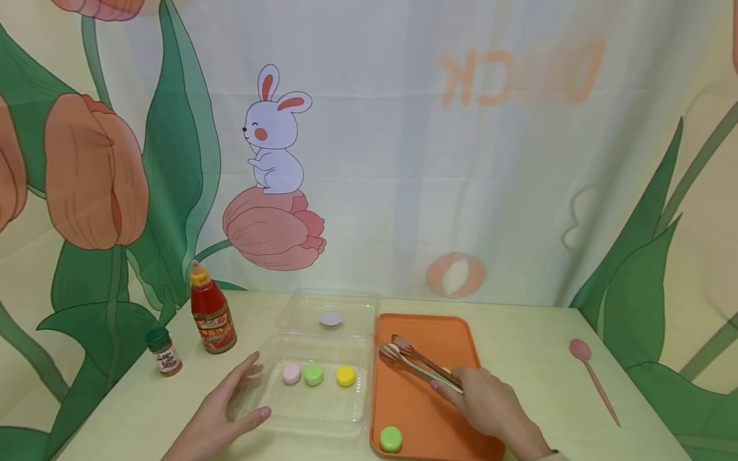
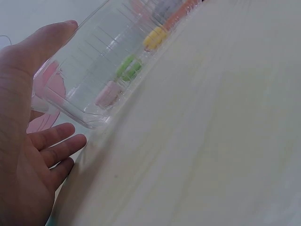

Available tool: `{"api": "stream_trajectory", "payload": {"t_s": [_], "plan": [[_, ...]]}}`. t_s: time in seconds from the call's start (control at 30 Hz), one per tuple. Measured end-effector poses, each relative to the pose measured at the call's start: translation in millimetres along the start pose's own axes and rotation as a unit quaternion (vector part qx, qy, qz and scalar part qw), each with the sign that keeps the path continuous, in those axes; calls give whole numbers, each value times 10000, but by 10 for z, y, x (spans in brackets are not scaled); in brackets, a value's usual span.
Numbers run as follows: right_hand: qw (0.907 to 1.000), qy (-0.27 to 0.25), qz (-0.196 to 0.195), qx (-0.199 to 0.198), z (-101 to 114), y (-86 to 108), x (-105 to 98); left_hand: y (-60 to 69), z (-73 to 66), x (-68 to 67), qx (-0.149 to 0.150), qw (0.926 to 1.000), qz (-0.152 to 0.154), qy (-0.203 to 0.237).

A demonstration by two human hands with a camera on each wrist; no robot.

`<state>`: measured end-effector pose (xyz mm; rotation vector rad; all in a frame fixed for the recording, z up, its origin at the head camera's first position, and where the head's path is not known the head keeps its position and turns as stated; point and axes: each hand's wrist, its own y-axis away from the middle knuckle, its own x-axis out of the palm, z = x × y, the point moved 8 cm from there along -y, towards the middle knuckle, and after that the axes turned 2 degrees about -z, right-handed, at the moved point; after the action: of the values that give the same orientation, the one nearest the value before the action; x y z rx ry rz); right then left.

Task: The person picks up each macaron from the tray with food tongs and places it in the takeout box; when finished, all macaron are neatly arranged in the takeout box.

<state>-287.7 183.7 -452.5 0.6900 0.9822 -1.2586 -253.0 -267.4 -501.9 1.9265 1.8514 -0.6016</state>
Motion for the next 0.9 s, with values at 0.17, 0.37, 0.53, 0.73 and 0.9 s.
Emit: {"api": "stream_trajectory", "payload": {"t_s": [0.17, 0.37, 0.53, 0.73, 0.9], "plan": [[9999, 103, -32, 62, -10, -2, -18, 0, 2, -1, -2, 10000, 6, 4], [9997, 119, -210, 75, -15, -5, -166, 2, -11, 7, 25, 10000, -11, 41], [9995, 46, -312, -9, 45, 18, -330, 4, -6, 5, -11, 10000, 12, -15], [9992, -143, -335, -180, 222, 57, -423, 0, 5, 3, -51, 10000, 31, -44], [9979, -364, -317, -443, 433, 110, -406, -3, -1, -1, 29, 10000, 10, -11]]}}
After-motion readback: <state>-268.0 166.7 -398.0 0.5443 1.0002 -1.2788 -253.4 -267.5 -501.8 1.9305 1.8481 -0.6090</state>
